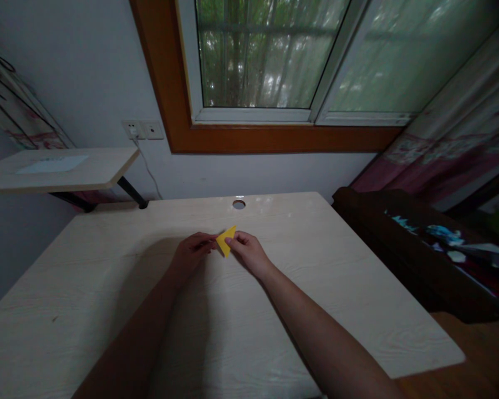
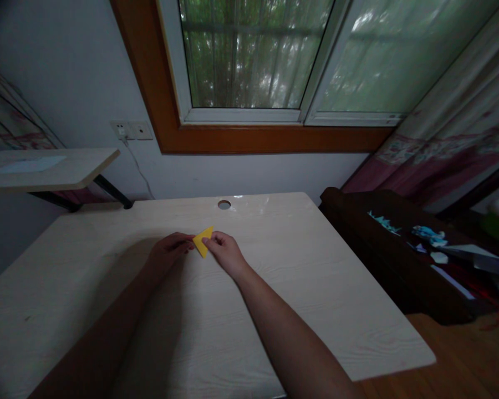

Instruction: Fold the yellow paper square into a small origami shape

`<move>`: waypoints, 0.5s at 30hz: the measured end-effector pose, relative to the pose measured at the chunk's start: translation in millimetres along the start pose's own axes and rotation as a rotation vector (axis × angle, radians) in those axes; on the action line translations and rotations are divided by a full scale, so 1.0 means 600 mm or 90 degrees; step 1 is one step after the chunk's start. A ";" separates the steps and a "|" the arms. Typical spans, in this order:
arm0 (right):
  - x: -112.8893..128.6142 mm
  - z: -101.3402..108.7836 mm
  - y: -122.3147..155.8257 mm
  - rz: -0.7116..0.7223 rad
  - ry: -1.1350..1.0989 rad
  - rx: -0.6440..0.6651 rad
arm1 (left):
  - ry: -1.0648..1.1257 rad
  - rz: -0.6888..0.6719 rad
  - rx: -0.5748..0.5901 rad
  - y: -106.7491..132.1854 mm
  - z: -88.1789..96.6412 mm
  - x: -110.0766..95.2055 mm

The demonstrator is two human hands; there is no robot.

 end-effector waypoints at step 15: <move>0.000 0.002 -0.001 -0.012 0.015 -0.013 | 0.018 0.067 -0.008 0.005 -0.002 0.000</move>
Point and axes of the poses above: each hand's wrist, its own y-axis away from the middle knuckle, its own z-axis out of the back of the hand, x = y × z, the point moved 2 cm from there along -y, towards the middle knuckle, and after that the axes turned 5 degrees about -z, right-handed, at the moved point
